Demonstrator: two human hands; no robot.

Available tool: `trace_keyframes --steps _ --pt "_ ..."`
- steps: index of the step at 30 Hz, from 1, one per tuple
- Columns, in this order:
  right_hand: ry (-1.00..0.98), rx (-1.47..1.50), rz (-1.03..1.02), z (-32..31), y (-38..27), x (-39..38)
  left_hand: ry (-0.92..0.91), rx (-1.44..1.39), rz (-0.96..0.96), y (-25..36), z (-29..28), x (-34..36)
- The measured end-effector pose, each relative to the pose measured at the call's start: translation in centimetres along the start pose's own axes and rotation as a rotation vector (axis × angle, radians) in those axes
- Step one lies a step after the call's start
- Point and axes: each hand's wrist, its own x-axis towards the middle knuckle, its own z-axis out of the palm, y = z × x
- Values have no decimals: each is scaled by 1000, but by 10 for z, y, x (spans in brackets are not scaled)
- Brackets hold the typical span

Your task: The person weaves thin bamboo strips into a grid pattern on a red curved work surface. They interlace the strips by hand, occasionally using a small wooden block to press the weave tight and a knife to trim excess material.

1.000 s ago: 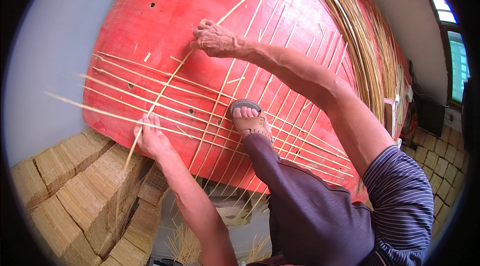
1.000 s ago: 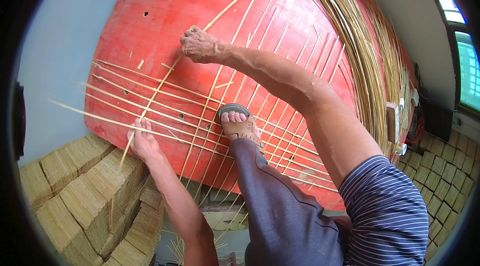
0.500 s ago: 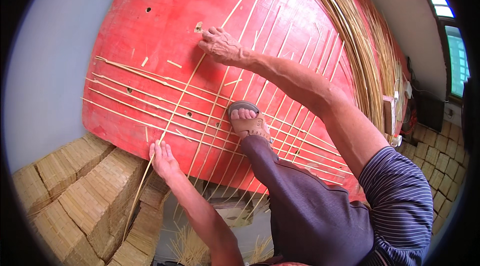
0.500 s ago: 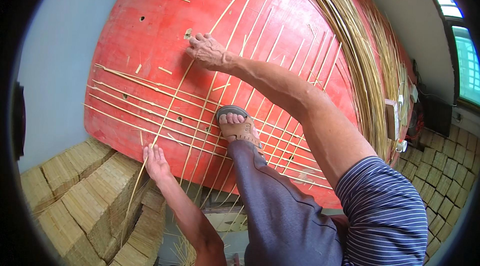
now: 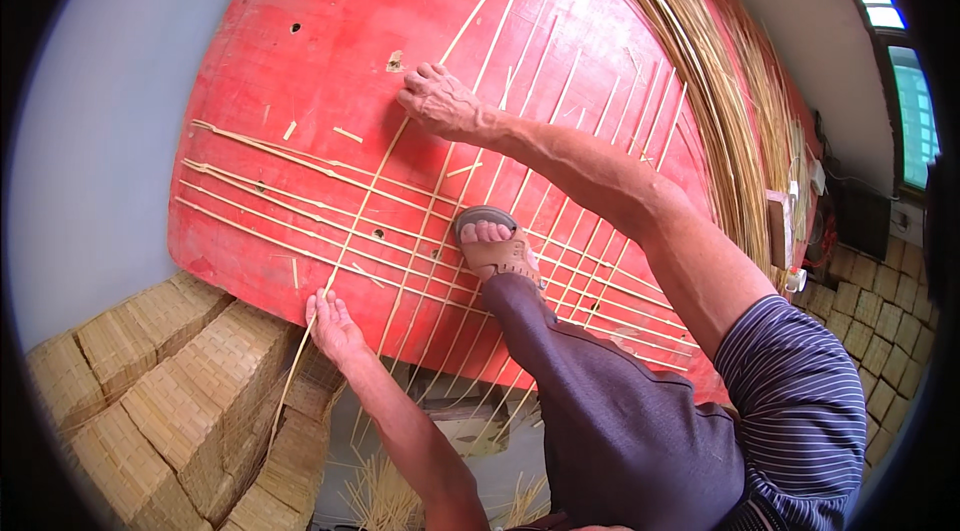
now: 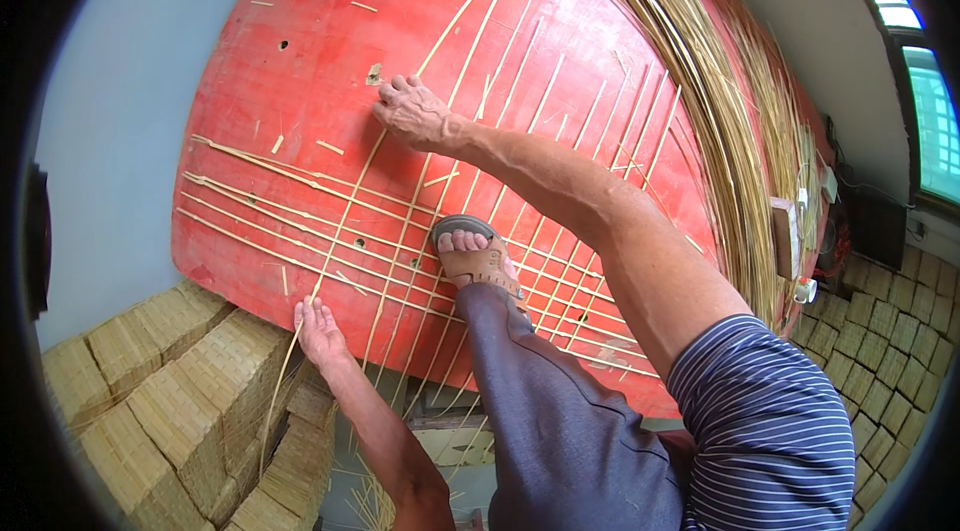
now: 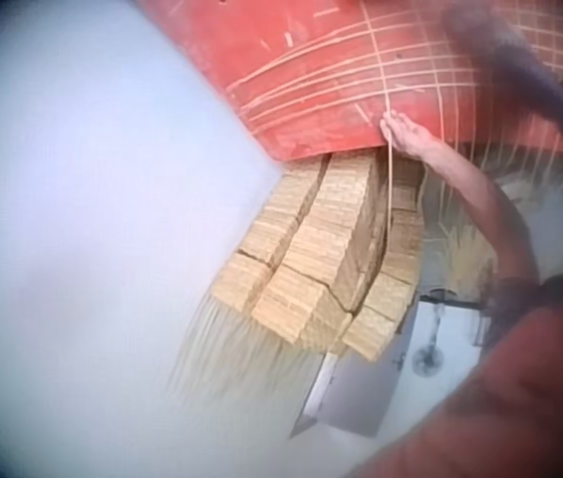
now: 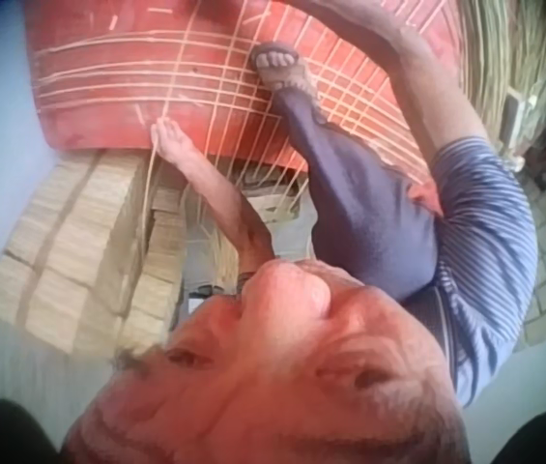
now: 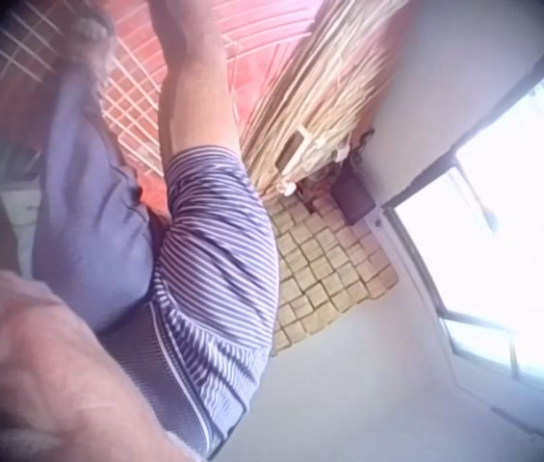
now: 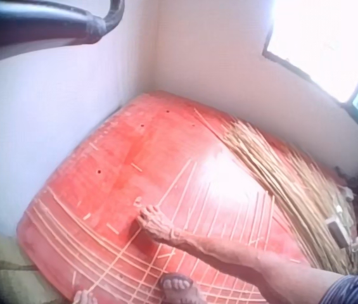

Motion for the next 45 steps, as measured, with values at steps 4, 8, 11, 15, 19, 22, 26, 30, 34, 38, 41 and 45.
trace_keyframes --steps 4,8,11,15,19,22,26,30,34,38,41,45 --pt "37 18 -10 2 1 -4 -6 -33 2 -4 -4 3" --pt "29 -8 -24 4 1 -2 69 -103 -134 -2 -2 -3" --pt "47 -55 -69 8 -1 2 115 -60 -294 7 2 -13" --pt "21 72 -96 -5 -31 1 -78 590 136 12 24 -43" --pt "-63 369 -26 5 -50 3 -130 1244 831 17 51 -37" --pt "16 452 -13 15 -56 -2 -175 1238 873 11 46 -39" --pt "20 459 -19 13 -49 -20 -252 1171 814 -2 40 -63" --pt "4 479 -52 10 -44 -36 -286 1165 841 -21 26 -78" --pt "-3 485 -57 7 -41 -44 -284 1143 855 -25 28 -83" --pt "-15 515 -76 8 -40 -45 -288 1113 881 -27 27 -81" --pt "-20 510 -110 10 -38 -42 -285 1089 889 -29 25 -77" --pt "-21 514 -118 13 -37 -42 -282 1104 897 -31 23 -77"
